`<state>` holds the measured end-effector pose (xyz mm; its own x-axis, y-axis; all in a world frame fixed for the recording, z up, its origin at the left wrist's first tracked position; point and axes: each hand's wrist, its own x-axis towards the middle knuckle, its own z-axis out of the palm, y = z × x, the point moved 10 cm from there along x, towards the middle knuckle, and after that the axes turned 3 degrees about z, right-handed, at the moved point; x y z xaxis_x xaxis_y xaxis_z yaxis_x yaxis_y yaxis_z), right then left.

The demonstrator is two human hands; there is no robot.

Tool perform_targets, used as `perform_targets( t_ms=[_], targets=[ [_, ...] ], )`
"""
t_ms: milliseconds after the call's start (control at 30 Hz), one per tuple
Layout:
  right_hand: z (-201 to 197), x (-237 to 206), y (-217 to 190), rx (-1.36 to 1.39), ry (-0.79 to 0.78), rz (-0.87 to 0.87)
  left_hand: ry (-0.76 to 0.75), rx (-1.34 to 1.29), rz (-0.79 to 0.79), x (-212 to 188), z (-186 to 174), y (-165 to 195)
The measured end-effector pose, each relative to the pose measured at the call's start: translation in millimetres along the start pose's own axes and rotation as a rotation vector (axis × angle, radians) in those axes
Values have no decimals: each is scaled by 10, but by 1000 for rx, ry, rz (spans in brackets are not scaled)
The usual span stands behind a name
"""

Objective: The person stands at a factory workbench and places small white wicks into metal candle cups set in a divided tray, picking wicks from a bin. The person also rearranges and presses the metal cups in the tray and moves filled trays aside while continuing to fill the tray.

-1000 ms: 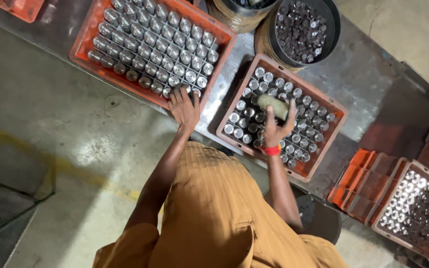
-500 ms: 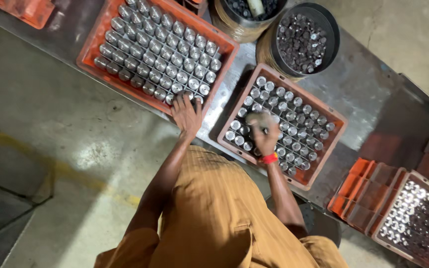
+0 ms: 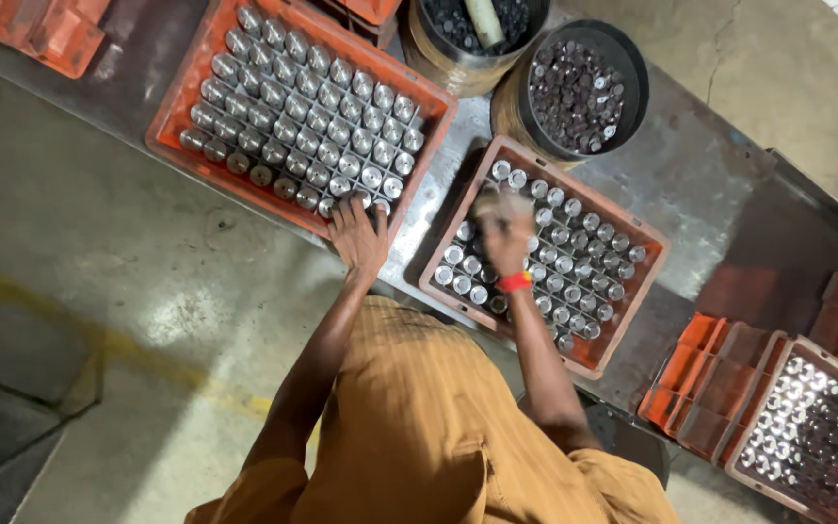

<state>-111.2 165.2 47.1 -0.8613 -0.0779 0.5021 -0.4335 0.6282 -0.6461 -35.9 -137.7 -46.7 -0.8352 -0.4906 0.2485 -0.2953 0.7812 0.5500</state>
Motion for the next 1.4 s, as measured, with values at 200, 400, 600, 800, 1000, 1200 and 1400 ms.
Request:
perform_targets(
  t_ms=[200,400,600,800,1000,1200,1400],
  targets=[
    [-230,186,114,38,265,63,1,-7,-23,-1,-1,-22],
    [-24,338,150,-42,2,14,16,-21,13,-15,-38,19],
    [-228,272,265,-51,64,-17,20,14,-2,4,-16,-15],
    [-282,499,289,44,248,26,8,-2,-5,11,-25,-12],
    [73,760,188,-37,-12,-47,7,-4,1,-17,-46,23],
    [-123,703,422,-32,26,6,-15,16,-20,0,-10,-21],
    [-397,624,563,66,263,67,22,12,-15,-11,4,-17]
  ],
)
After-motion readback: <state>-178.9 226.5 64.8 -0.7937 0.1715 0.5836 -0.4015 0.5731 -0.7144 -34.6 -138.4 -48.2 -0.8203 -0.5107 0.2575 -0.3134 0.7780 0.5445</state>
